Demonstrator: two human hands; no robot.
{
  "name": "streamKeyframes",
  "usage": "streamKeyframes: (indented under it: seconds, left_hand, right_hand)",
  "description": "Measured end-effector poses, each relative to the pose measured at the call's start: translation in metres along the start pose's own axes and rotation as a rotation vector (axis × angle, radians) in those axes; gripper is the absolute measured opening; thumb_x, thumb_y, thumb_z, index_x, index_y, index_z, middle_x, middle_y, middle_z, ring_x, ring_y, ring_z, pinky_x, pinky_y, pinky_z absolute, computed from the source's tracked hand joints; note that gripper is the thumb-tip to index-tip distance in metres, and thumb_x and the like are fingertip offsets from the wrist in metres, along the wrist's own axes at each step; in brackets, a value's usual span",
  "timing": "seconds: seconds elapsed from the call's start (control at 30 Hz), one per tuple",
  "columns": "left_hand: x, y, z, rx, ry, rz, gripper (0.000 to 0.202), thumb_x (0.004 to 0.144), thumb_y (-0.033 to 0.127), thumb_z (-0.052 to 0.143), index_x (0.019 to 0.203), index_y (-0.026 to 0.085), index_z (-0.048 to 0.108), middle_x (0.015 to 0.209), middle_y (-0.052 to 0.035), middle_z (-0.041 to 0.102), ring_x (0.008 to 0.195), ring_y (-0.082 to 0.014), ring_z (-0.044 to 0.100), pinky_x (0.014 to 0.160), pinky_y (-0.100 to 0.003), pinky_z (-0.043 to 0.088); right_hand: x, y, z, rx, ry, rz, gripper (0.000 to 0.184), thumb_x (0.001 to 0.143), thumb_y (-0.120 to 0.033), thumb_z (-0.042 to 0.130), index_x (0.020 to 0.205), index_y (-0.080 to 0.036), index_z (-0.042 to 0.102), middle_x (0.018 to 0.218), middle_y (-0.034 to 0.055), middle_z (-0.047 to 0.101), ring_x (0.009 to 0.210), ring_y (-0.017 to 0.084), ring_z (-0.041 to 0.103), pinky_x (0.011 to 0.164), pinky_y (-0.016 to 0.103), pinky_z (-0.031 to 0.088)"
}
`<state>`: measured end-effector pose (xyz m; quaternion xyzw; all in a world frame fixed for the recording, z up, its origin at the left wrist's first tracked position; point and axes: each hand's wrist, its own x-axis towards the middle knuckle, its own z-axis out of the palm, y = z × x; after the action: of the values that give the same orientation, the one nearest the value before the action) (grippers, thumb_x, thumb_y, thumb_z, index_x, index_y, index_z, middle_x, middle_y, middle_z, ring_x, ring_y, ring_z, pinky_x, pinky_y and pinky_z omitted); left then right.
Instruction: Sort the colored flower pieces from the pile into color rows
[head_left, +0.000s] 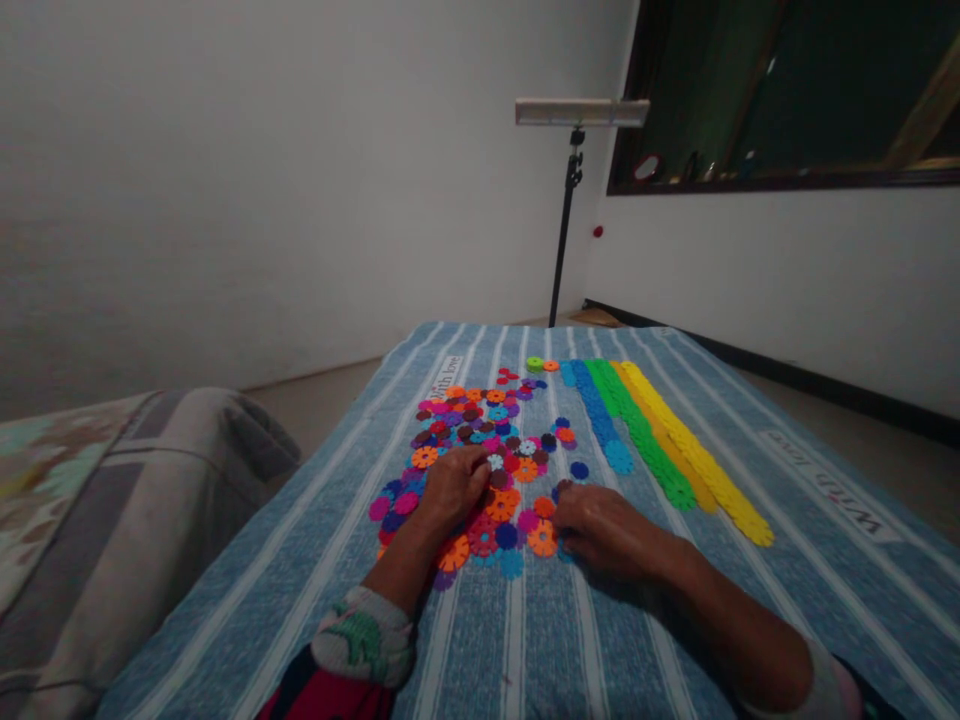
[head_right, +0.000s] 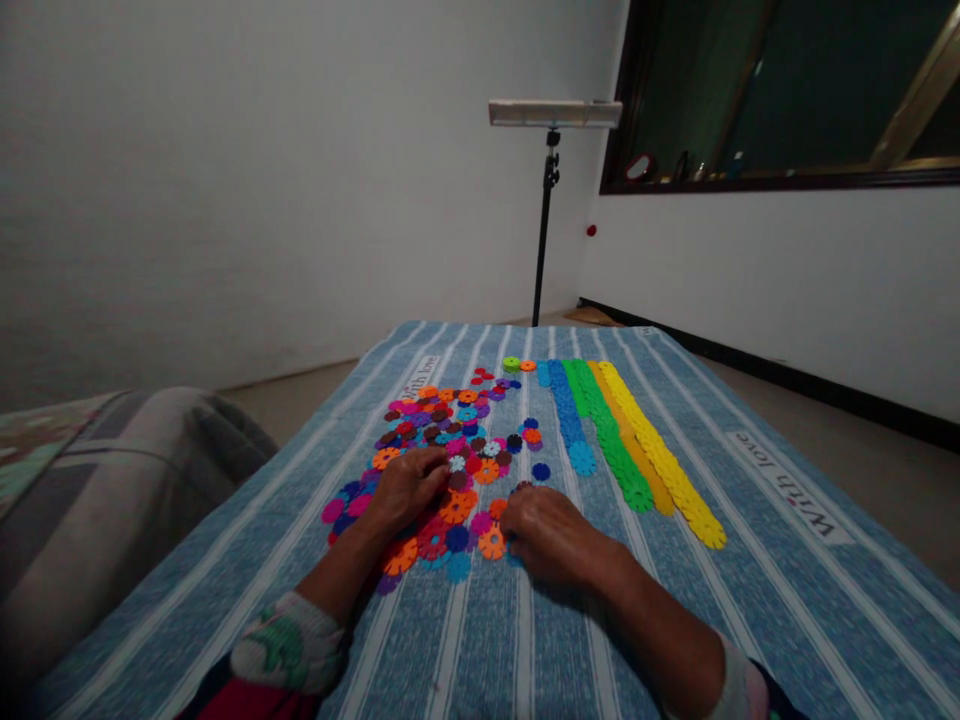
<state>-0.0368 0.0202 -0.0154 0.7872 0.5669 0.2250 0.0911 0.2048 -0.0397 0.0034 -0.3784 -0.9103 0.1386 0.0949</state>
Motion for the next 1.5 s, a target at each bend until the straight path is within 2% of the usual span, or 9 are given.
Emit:
streamKeyframes:
  seconds: [0.17,0.27,0.4,0.67,0.8,1.0,1.2,1.3,1.5]
  left_hand:
    - [0.001,-0.001,0.001,0.002,-0.004,-0.002,0.017,0.085,0.017,0.047,0.073,0.019,0.06,0.079,-0.0023,0.064,0.078,-0.0163,0.06,0.072,-0.026,0.04]
    - [0.001,0.0,0.0,0.004,0.003,-0.001,0.017,0.084,0.016,0.048,0.073,0.019,0.06,0.079,-0.0026,0.065,0.079,-0.0165,0.06,0.073,-0.026,0.04]
    - [0.001,0.002,-0.001,0.0,-0.006,0.0,0.017,0.084,0.015,0.049,0.07,0.018,0.059,0.076,-0.0025,0.063,0.075,-0.016,0.059,0.071,-0.025,0.039]
    - [0.0,-0.001,0.002,-0.016,-0.001,-0.009,0.017,0.085,0.016,0.049,0.075,0.019,0.062,0.078,-0.0024,0.065,0.078,-0.0163,0.06,0.073,-0.026,0.04]
    - [0.0,0.0,0.003,-0.02,-0.003,-0.018,0.015,0.085,0.017,0.049,0.077,0.019,0.062,0.08,-0.0026,0.065,0.08,-0.0166,0.06,0.075,-0.027,0.041]
    - [-0.002,0.007,-0.001,-0.021,-0.013,-0.028,0.018,0.084,0.017,0.048,0.069,0.02,0.057,0.072,-0.001,0.06,0.074,-0.0163,0.057,0.07,-0.026,0.04]
    - [-0.004,0.012,-0.002,-0.038,-0.021,-0.023,0.018,0.082,0.015,0.048,0.066,0.02,0.055,0.069,-0.0005,0.058,0.074,-0.0166,0.056,0.068,-0.026,0.039]
    - [-0.004,0.01,-0.001,-0.043,-0.008,-0.011,0.019,0.083,0.015,0.048,0.066,0.02,0.056,0.071,-0.001,0.06,0.075,-0.0165,0.056,0.07,-0.026,0.04]
    - [-0.003,0.006,0.004,-0.004,0.0,-0.017,0.018,0.083,0.016,0.048,0.069,0.019,0.059,0.072,-0.002,0.061,0.076,-0.0173,0.058,0.073,-0.027,0.041]
  right_hand:
    - [-0.007,0.042,-0.025,0.316,0.159,0.16,0.018,0.077,-0.014,0.054,0.075,-0.019,0.071,0.079,0.0014,0.069,0.076,0.016,0.063,0.072,0.026,0.045]
    - [-0.013,0.079,-0.035,0.254,0.301,0.327,0.017,0.076,-0.02,0.056,0.069,-0.019,0.071,0.075,0.0026,0.07,0.077,0.019,0.065,0.072,0.028,0.045]
    - [-0.02,0.114,-0.036,0.131,0.357,0.422,0.018,0.075,-0.022,0.057,0.068,-0.019,0.073,0.075,0.0037,0.071,0.075,0.02,0.066,0.071,0.029,0.045]
    - [-0.018,0.124,-0.024,0.027,0.303,0.44,0.022,0.079,-0.024,0.056,0.078,-0.022,0.078,0.087,0.0036,0.075,0.086,0.02,0.068,0.077,0.028,0.046]
    - [-0.02,0.125,-0.024,-0.09,0.359,0.486,0.024,0.082,-0.026,0.057,0.091,-0.021,0.078,0.095,0.007,0.074,0.09,0.023,0.067,0.079,0.031,0.047]
    - [-0.013,0.098,-0.019,-0.048,0.439,0.39,0.025,0.088,-0.024,0.052,0.089,-0.019,0.076,0.092,0.009,0.072,0.089,0.024,0.066,0.079,0.033,0.046]
    - [0.007,0.023,0.008,-0.006,0.301,-0.011,0.029,0.094,-0.026,0.05,0.073,-0.018,0.068,0.077,0.0062,0.066,0.077,0.017,0.058,0.075,0.03,0.043]
    - [0.015,-0.008,0.024,-0.021,0.269,-0.163,0.025,0.094,-0.027,0.053,0.076,-0.018,0.067,0.083,0.0075,0.065,0.081,0.018,0.056,0.076,0.032,0.041]
    - [0.025,-0.038,0.046,-0.049,0.237,-0.255,0.015,0.09,-0.031,0.062,0.085,-0.018,0.067,0.102,0.0095,0.06,0.098,0.023,0.052,0.084,0.038,0.042]
